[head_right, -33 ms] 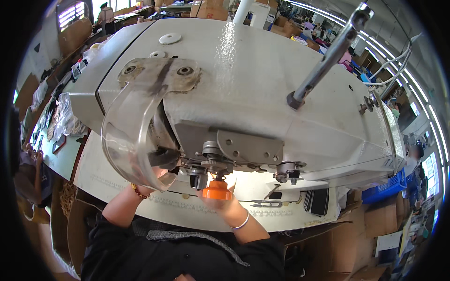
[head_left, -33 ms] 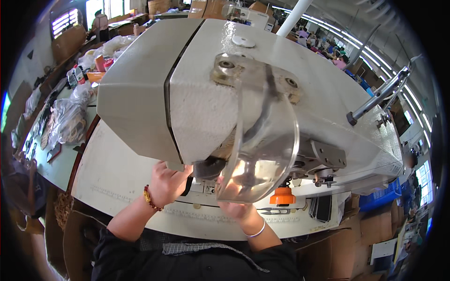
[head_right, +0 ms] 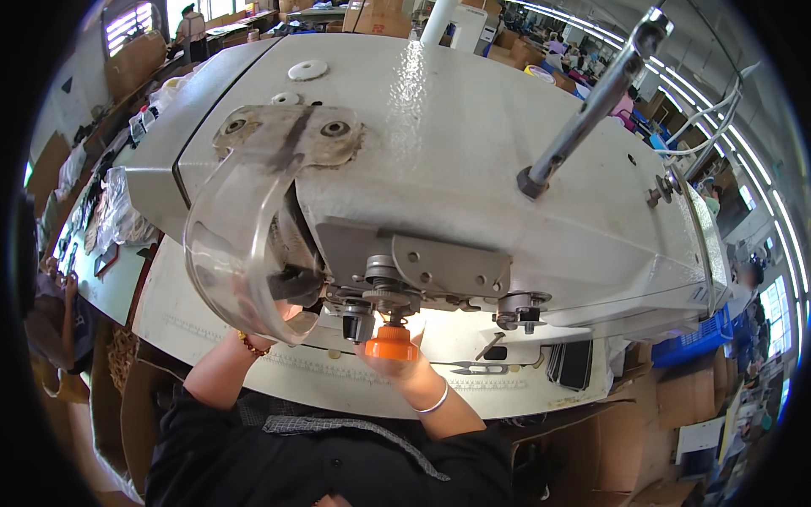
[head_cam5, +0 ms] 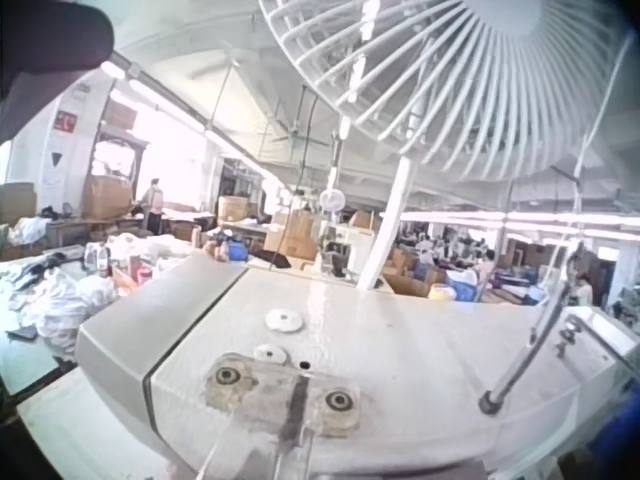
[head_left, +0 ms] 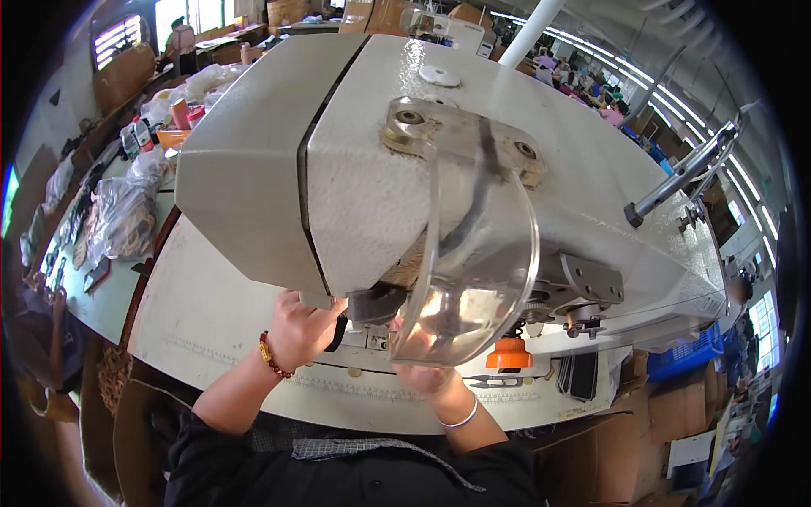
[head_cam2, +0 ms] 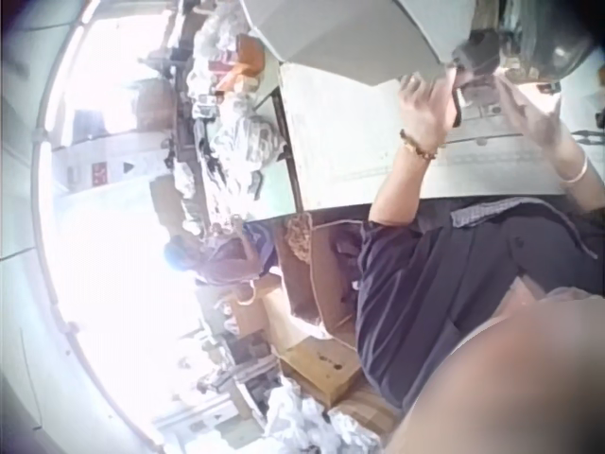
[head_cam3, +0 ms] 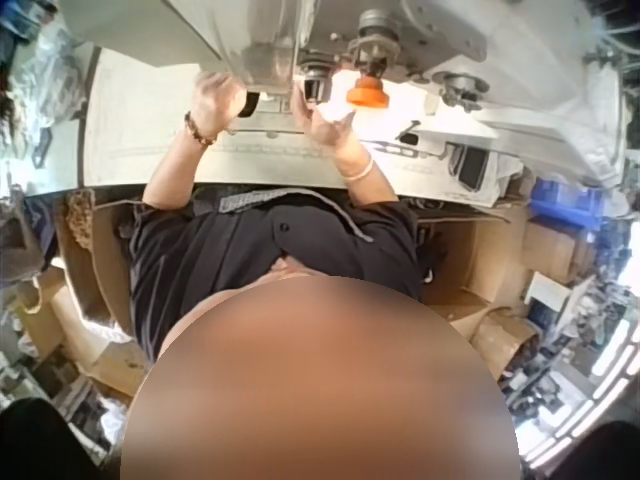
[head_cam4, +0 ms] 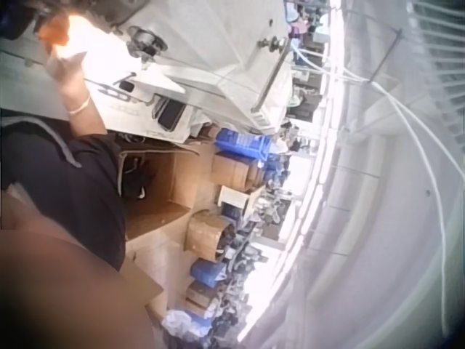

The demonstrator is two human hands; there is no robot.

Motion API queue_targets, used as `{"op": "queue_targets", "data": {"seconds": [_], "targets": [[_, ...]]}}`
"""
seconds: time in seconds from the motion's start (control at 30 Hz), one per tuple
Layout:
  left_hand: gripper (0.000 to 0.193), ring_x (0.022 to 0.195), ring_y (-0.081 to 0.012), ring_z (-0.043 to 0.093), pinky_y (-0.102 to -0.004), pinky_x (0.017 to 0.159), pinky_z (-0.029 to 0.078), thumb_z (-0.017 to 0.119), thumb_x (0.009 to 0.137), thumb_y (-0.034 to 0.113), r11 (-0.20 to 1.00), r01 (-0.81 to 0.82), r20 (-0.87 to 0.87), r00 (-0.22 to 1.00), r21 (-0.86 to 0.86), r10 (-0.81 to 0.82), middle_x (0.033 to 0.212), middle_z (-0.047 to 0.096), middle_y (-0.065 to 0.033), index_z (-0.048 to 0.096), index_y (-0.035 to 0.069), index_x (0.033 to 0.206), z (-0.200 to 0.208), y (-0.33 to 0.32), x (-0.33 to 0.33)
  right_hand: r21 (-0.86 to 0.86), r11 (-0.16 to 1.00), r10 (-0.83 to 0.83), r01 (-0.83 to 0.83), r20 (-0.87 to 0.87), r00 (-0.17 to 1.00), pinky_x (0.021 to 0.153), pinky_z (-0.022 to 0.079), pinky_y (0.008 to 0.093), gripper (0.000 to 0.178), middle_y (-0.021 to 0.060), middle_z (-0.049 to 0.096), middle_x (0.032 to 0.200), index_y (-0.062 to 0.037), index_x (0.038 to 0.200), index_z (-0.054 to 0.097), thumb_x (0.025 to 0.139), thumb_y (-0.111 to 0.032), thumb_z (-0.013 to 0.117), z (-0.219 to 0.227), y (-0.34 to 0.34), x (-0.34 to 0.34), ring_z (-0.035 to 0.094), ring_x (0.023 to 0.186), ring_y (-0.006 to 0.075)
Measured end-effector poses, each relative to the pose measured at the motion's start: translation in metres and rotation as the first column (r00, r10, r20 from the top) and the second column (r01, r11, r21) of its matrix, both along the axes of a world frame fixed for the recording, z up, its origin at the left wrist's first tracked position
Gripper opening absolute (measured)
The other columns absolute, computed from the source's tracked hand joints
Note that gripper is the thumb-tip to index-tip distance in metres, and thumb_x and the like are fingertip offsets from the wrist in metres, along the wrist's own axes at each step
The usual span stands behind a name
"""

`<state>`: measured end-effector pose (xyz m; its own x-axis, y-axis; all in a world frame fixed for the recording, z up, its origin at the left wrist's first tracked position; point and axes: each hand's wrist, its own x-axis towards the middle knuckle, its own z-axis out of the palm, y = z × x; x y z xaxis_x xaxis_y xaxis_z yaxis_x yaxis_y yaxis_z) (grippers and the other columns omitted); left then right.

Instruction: The person stitches a shoe upper on a sewing machine, trims excess thread with snips, and threads a bobbin on the machine. They then place the shoe upper into a box, pick up another shoe upper, and sew it on the sewing machine.

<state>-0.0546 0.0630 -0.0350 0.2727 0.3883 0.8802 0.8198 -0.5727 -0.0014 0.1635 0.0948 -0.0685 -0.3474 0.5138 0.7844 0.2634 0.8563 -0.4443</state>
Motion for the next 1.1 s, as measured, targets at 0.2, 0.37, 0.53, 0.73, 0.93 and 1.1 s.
{"op": "queue_targets", "data": {"seconds": [0.2, 0.37, 0.53, 0.73, 0.93, 1.1], "targets": [[0.023, 0.071, -0.0284, 0.066, -0.0389, 0.065, 0.051, 0.079, 0.073, -0.001, 0.988, 0.081, 0.133, 0.989, -0.132, -0.064, 0.085, 0.071, -0.0065, 0.068, 0.003, 0.093, -0.022, 0.015, -0.006, 0.134, 0.984, -0.125, 0.115, 0.066, 0.990, 0.057, 0.050, 0.0351, 0.005, 0.0096, 0.058, 0.071, -0.0013, 0.085, 0.069, 0.083, -0.001, 0.073, 0.006, 0.005, -0.003, 0.061, 0.060, 0.0273], [0.020, 0.066, -0.0246, 0.065, -0.0357, 0.060, 0.050, 0.081, 0.071, 0.003, 0.969, 0.139, 0.192, 0.976, -0.205, -0.099, 0.082, 0.070, -0.0066, 0.069, 0.005, 0.087, -0.017, 0.015, -0.004, 0.364, 0.892, -0.291, 0.267, 0.012, 0.957, 0.059, 0.050, 0.0361, 0.009, 0.0090, 0.066, 0.074, -0.0036, 0.085, 0.070, 0.078, -0.001, 0.076, 0.024, -0.002, -0.007, 0.065, 0.062, 0.0266], [0.017, 0.067, -0.0239, 0.066, -0.0347, 0.063, 0.051, 0.077, 0.069, 0.002, 0.991, 0.024, 0.067, 0.998, -0.135, -0.015, 0.084, 0.070, -0.0048, 0.071, 0.006, 0.085, 0.004, 0.004, -0.002, 0.304, 0.900, -0.335, 0.312, 0.025, 0.942, 0.069, 0.054, 0.0376, 0.006, 0.0099, 0.069, 0.080, -0.0036, 0.085, 0.070, 0.081, -0.002, 0.074, 0.024, 0.000, -0.009, 0.069, 0.070, 0.0280], [0.020, 0.072, -0.0241, 0.067, -0.0343, 0.067, 0.052, 0.075, 0.068, 0.001, 0.998, -0.030, 0.037, 0.999, -0.060, 0.032, 0.083, 0.069, -0.0047, 0.071, 0.006, 0.087, 0.016, 0.000, 0.005, 0.329, 0.902, -0.297, 0.281, -0.001, 0.955, 0.074, 0.056, 0.0387, 0.005, 0.0121, 0.072, 0.089, -0.0019, 0.087, 0.070, 0.082, -0.003, 0.073, 0.018, 0.004, -0.008, 0.072, 0.078, 0.0296], [0.017, 0.073, -0.0258, 0.067, -0.0359, 0.066, 0.053, 0.075, 0.074, 0.001, 0.996, 0.030, 0.043, 0.999, -0.084, -0.027, 0.084, 0.069, -0.0064, 0.070, 0.005, 0.090, 0.008, 0.008, -0.002, 0.327, 0.906, -0.280, 0.268, -0.012, 0.960, 0.074, 0.055, 0.0398, 0.007, 0.0129, 0.072, 0.089, -0.0015, 0.089, 0.071, 0.083, -0.002, 0.072, 0.019, 0.002, -0.010, 0.071, 0.077, 0.0320], [0.024, 0.076, -0.0290, 0.067, -0.0388, 0.069, 0.054, 0.075, 0.075, 0.002, 0.978, 0.123, 0.128, 0.987, -0.170, -0.102, 0.088, 0.068, -0.0106, 0.071, 0.004, 0.098, 0.003, 0.015, -0.003, 0.332, 0.909, -0.277, 0.254, 0.024, 0.961, 0.074, 0.055, 0.0400, 0.007, 0.0136, 0.071, 0.088, -0.0006, 0.088, 0.071, 0.081, -0.001, 0.073, 0.017, 0.003, -0.008, 0.071, 0.077, 0.0320]]}}
